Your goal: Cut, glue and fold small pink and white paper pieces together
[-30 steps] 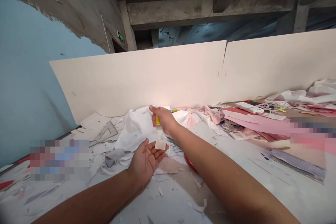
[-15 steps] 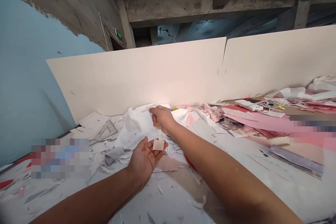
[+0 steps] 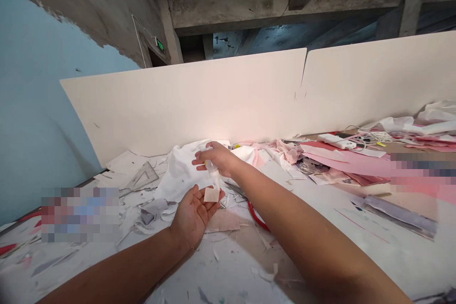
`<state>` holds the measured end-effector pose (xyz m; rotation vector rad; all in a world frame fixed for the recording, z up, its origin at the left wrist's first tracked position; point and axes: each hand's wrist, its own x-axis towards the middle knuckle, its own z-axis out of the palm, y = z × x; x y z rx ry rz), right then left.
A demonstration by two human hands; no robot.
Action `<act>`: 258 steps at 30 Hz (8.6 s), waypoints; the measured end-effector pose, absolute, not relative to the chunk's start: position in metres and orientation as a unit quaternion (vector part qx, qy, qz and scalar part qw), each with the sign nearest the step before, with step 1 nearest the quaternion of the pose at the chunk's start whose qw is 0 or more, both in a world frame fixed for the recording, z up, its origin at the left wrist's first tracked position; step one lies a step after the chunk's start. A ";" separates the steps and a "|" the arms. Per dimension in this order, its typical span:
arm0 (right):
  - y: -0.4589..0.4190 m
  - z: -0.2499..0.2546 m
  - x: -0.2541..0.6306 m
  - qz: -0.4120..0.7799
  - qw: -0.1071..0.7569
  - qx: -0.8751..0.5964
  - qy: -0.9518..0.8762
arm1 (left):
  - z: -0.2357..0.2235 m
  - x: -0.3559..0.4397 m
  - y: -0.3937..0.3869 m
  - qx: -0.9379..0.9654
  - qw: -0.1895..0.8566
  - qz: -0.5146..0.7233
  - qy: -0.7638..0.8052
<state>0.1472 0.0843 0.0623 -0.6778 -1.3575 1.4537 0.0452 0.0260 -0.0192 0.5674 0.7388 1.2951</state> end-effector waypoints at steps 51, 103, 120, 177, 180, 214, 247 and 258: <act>0.090 0.035 0.123 0.434 0.683 -0.279 -0.516 | -0.017 0.044 0.026 0.253 0.735 0.553 0.301; 0.073 0.040 0.116 0.464 0.636 -0.289 -0.545 | -0.016 0.042 0.027 0.247 0.739 0.556 0.288; 0.084 0.038 0.123 0.434 0.664 -0.291 -0.535 | -0.019 0.042 0.026 0.270 0.747 0.532 0.294; 0.095 0.066 0.162 0.545 0.439 -0.200 -0.686 | -0.018 0.041 0.030 0.247 0.734 0.552 0.309; 0.096 0.064 0.161 0.537 0.446 -0.206 -0.685 | -0.017 0.041 0.029 0.243 0.734 0.553 0.310; 0.103 0.051 0.155 0.512 0.498 -0.264 -0.648 | -0.016 0.041 0.028 0.258 0.739 0.542 0.305; 0.083 0.050 0.132 0.654 0.560 -0.262 -0.436 | -0.017 0.040 0.028 0.271 0.738 0.537 0.306; 0.090 0.063 0.146 0.714 0.450 -0.165 -0.510 | -0.016 0.041 0.027 0.251 0.744 0.539 0.305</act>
